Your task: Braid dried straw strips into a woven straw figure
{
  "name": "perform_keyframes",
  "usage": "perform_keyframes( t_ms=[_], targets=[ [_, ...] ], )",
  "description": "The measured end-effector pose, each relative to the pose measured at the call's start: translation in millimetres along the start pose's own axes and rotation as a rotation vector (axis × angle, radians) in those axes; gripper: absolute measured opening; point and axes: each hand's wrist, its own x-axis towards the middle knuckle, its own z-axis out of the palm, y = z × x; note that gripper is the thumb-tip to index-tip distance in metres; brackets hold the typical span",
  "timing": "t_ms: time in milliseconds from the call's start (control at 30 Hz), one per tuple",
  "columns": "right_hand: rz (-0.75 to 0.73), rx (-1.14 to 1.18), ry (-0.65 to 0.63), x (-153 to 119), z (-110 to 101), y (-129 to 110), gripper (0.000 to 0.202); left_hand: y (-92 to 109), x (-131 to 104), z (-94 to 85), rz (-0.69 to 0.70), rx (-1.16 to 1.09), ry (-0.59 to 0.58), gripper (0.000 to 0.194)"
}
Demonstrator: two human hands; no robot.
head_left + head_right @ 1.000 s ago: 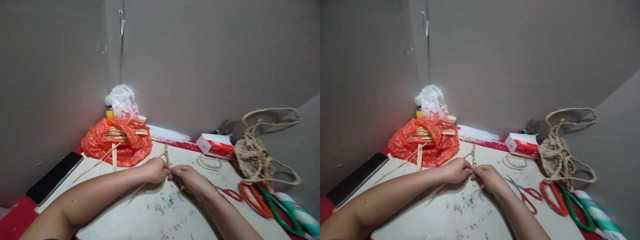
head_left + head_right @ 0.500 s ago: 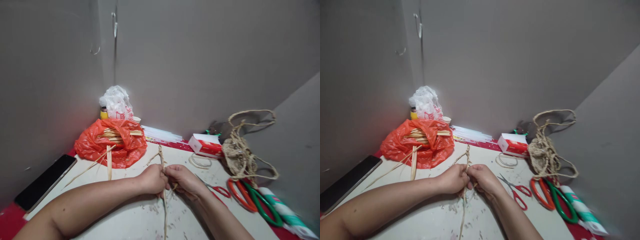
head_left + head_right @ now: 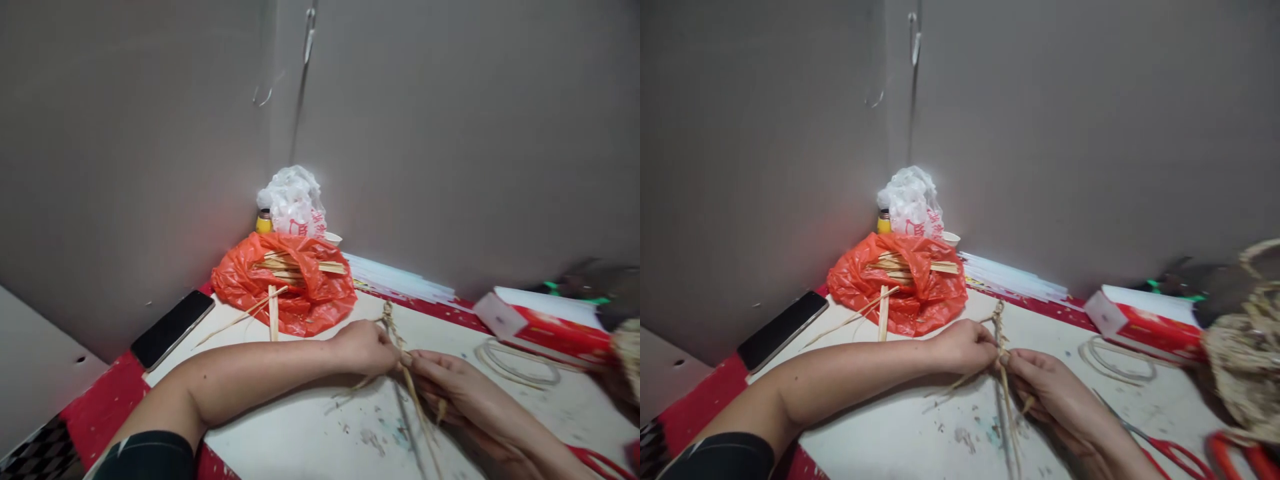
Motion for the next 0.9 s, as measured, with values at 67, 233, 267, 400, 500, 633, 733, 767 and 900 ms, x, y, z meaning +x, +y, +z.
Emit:
perform_keyframes(
  t_ms=[67,233,267,400,500,633,733,767,900],
  targets=[
    [0.048,0.108,-0.054,-4.5,3.1,-7.6,0.041,-1.4,-0.5,5.2,-0.011,-0.086,-0.090,0.022],
    [0.034,0.220,-0.149,-7.3,-2.7,-14.4,0.036,3.3,-3.4,1.2,0.153,-0.083,-0.102,0.020],
    [0.035,0.216,-0.166,-7.3,-5.6,-14.0,0.034,4.8,-3.3,-1.2,0.166,-0.076,-0.125,0.020],
    [0.025,0.171,-0.190,-8.4,-15.2,-13.6,0.029,9.4,-2.5,-7.1,0.111,-0.072,-0.158,0.020],
    [0.004,0.148,-0.176,-9.3,-17.4,-15.3,0.026,9.5,-2.1,-6.9,-0.004,-0.133,-0.197,0.024],
    [-0.022,0.076,-0.136,-9.5,-16.3,-16.9,0.023,5.7,-0.1,-5.3,-0.018,-0.200,-0.224,0.028],
    [-0.040,0.007,-0.147,-9.0,-16.4,-16.1,0.023,3.3,2.7,-4.2,-0.031,-0.269,-0.243,0.025],
    [-0.047,-0.014,-0.150,-8.5,-16.9,-15.2,0.023,3.1,3.5,-3.8,-0.033,-0.293,-0.233,0.024],
    [-0.075,-0.096,-0.109,-4.6,-19.8,-8.9,0.023,4.0,4.6,-3.2,-0.067,-0.328,-0.181,0.022]
  ],
)
